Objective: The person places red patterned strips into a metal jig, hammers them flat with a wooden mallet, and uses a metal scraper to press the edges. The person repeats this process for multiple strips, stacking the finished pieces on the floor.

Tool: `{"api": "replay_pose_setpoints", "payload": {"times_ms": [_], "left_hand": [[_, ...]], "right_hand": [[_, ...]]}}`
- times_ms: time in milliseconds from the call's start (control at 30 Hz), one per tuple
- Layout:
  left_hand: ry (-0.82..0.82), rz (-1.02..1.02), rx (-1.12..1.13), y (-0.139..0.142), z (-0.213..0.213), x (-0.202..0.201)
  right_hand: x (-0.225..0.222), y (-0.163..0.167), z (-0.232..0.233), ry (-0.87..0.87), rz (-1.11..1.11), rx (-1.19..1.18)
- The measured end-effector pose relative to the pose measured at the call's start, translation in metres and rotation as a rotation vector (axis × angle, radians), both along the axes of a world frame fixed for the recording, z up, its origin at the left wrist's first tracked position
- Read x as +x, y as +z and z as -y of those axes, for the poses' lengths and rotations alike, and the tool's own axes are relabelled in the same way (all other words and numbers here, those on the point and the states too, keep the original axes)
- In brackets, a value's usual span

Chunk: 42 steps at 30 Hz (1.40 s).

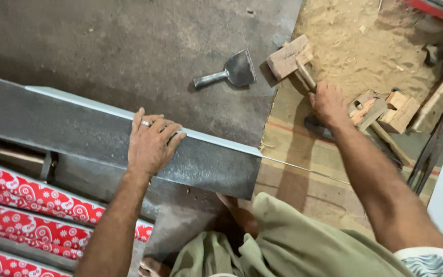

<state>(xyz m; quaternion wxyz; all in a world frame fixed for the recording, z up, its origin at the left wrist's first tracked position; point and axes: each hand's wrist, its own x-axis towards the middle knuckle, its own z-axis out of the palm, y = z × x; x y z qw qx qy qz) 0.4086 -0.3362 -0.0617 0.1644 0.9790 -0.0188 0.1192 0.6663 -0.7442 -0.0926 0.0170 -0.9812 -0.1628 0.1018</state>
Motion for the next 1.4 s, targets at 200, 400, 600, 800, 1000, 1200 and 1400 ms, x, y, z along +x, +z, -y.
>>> {"api": "replay_pose_setpoints", "payload": {"times_ms": [200,400,600,800,1000,1200,1400], "left_hand": [[0.025,-0.036,0.025,0.001,0.002,-0.001],[0.028,-0.056,0.055,-0.004,-0.001,-0.004],[0.054,-0.107,0.049,-0.011,-0.001,-0.007],[0.076,-0.071,0.079,-0.011,-0.001,-0.008],[0.074,-0.084,0.071,-0.009,-0.004,-0.008],[0.074,-0.046,0.05,-0.008,-0.008,-0.008],[0.099,-0.025,0.046,-0.006,-0.011,-0.009]], "right_hand": [[-0.051,0.044,0.046,0.134,0.076,0.168],[-0.161,0.081,0.102,0.19,-0.194,0.313],[-0.179,0.074,0.11,0.475,-0.1,0.296],[-0.17,0.073,0.088,0.283,-0.166,0.348],[-0.167,0.076,0.08,0.119,-0.244,-0.088],[-0.154,0.09,0.062,0.518,-0.153,0.434],[-0.157,0.113,0.019,0.42,-0.02,0.638]]}}
